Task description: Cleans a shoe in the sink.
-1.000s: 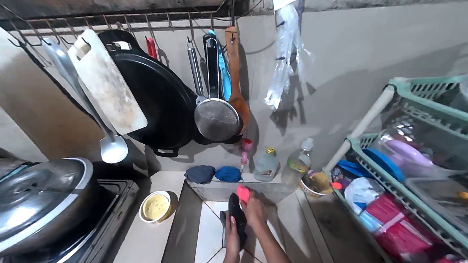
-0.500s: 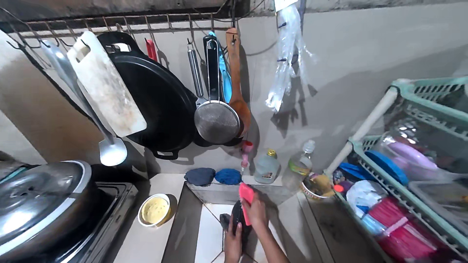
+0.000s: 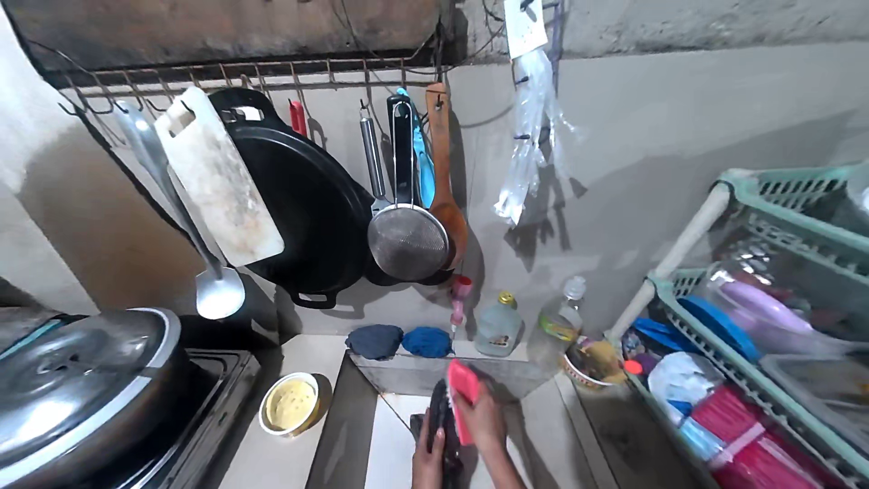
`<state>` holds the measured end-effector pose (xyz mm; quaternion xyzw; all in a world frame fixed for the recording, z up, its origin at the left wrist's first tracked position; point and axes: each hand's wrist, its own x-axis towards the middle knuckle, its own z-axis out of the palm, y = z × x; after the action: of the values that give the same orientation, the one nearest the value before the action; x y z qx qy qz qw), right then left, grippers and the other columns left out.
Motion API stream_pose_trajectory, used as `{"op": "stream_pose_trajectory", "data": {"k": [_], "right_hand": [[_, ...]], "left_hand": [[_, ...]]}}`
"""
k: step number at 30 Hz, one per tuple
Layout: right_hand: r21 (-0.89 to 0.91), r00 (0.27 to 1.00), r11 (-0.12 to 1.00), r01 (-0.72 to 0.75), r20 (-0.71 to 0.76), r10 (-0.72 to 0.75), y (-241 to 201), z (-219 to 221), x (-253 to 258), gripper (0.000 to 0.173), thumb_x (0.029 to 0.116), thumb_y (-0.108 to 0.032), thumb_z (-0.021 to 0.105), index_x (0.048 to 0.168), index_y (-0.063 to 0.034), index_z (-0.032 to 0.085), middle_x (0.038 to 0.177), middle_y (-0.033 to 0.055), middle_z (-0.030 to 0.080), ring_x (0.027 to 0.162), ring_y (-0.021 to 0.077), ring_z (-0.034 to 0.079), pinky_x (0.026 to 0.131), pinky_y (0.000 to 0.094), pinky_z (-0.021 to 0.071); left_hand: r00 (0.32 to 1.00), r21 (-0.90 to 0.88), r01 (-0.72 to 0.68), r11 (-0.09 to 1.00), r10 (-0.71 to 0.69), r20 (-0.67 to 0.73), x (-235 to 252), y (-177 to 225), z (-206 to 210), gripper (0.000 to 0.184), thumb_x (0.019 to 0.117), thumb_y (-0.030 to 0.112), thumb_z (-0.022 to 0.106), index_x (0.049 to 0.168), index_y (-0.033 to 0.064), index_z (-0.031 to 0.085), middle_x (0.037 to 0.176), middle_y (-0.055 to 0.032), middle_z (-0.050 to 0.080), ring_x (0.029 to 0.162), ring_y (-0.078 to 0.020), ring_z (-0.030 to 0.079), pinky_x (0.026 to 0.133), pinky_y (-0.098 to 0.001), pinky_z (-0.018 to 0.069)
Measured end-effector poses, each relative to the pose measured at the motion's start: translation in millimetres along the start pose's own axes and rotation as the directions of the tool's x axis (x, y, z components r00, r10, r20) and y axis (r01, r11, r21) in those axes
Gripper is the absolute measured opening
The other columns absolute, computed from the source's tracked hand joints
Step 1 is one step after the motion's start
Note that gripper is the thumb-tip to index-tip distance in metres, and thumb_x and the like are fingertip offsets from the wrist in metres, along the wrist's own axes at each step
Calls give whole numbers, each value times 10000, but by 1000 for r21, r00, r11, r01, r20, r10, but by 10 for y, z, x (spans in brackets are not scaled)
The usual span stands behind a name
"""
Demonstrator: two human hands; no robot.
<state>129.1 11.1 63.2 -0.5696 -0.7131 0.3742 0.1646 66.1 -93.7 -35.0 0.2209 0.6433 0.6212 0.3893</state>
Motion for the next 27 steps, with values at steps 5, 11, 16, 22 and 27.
{"op": "stream_pose_trajectory", "data": {"k": [5, 11, 16, 22, 27], "right_hand": [[79, 993, 996, 27, 114, -36, 72, -96, 141, 653, 943, -361, 740, 1413, 45, 540, 1288, 297, 643, 1230, 440, 615, 1069, 611, 454], [-85, 983, 996, 24, 183, -8, 260, -66, -414, 692, 926, -409, 734, 1415, 39, 540, 1187, 289, 694, 1133, 457, 667, 991, 640, 494], [-95, 989, 995, 0, 145, 13, 208, -169, -130, 688, 906, -459, 751, 1394, -7, 578, 1228, 255, 687, 1168, 427, 654, 1013, 619, 489], [-61, 989, 998, -17, 143, 26, 102, -89, -118, 667, 930, -431, 734, 1418, -12, 554, 1249, 245, 681, 1182, 413, 652, 1018, 611, 488], [-112, 969, 993, 47, 247, -18, 200, 128, -680, 666, 915, -441, 735, 1364, 29, 591, 1150, 265, 714, 1118, 442, 677, 989, 632, 498]], "left_hand": [[997, -133, -40, 990, 50, 66, -111, 71, -90, 580, 1091, 247, 288, 1580, -60, 232, 1564, -295, 376, 1398, -310, 467, 1170, -454, 374], [999, -167, 53, 985, -50, 21, 118, 142, -150, 544, 1122, 292, 231, 1527, -54, 342, 1386, -270, 552, 1190, -260, 613, 1047, -443, 488], [987, -102, 113, 988, -101, 121, 9, 116, -153, 466, 1072, 190, 472, 1450, -77, 421, 1200, -235, 652, 1024, -218, 677, 951, -417, 551], [989, -87, 115, 990, -105, 106, 10, 136, -181, 466, 1083, 184, 467, 1479, -54, 407, 1235, -237, 644, 1040, -226, 679, 954, -421, 553], [997, -98, 68, 993, -71, -33, 239, 174, -187, 540, 1107, 243, 399, 1594, 40, 286, 1354, -253, 598, 1123, -279, 652, 986, -475, 517]]}}
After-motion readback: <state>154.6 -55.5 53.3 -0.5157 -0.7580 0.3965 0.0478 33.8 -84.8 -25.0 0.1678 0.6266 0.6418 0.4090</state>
